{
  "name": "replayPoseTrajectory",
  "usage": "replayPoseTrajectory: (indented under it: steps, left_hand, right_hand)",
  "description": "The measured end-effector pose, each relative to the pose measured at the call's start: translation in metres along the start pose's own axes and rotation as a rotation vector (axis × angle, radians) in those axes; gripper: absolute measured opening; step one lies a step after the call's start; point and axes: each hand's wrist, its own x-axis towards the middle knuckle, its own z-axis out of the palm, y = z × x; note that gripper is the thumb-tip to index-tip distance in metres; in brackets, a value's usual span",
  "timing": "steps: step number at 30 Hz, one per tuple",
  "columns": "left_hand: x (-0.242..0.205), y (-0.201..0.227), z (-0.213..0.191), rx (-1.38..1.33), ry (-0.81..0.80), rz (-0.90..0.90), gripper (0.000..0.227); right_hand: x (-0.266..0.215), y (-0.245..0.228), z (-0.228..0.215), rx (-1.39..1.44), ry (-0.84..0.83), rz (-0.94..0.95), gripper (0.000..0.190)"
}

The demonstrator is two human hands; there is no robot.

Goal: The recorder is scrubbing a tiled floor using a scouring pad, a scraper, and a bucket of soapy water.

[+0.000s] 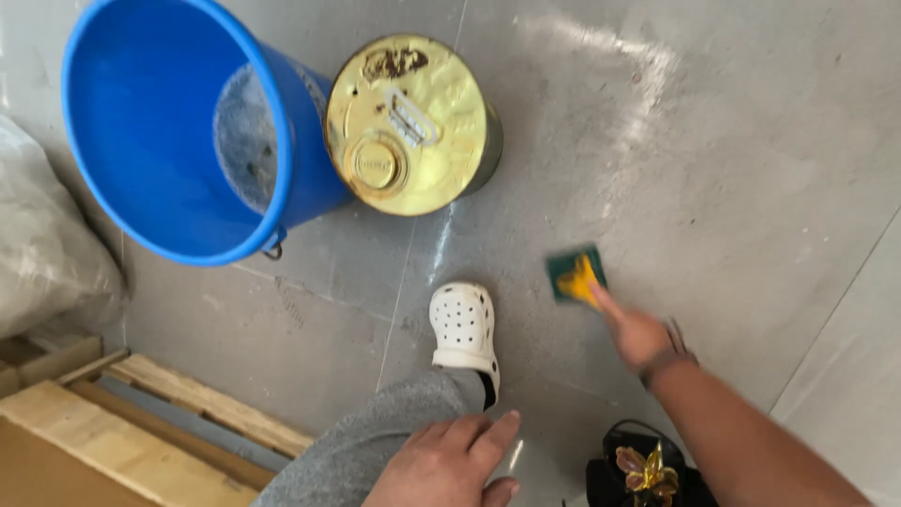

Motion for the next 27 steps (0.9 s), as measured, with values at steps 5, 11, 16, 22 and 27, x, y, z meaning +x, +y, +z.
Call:
replayPoseTrajectory:
  steps: [5,11,16,22,27]
  left_hand:
    - [0.006,-0.015,0.013,0.028,-0.060,-0.011,0.066]
    - [0.007,-0.045,0.042,0.083,0.014,0.047,0.064]
    - [0.017,-0.045,0.028,0.100,-0.016,0.041,0.068]
    - [0.023,-0.048,0.032,0.107,-0.028,0.053,0.068]
    - [0.015,-0.055,0.035,0.092,0.006,0.101,0.068]
  right_hand:
    - [-0.031,0.042,-0.010,-0.214,0.066,0.087,0.053]
    - [0.060,-0.110,-0.154,0.009,0.304,0.053,0.062]
    - [0.047,-0.030,-0.096,0.056,0.301,0.037,0.066]
    - [-0.011,-0.103,-0.154,-0.056,0.130,0.275,0.056]
    - [0.002,-0.116,-0.171,-0.094,0.169,0.308,0.062]
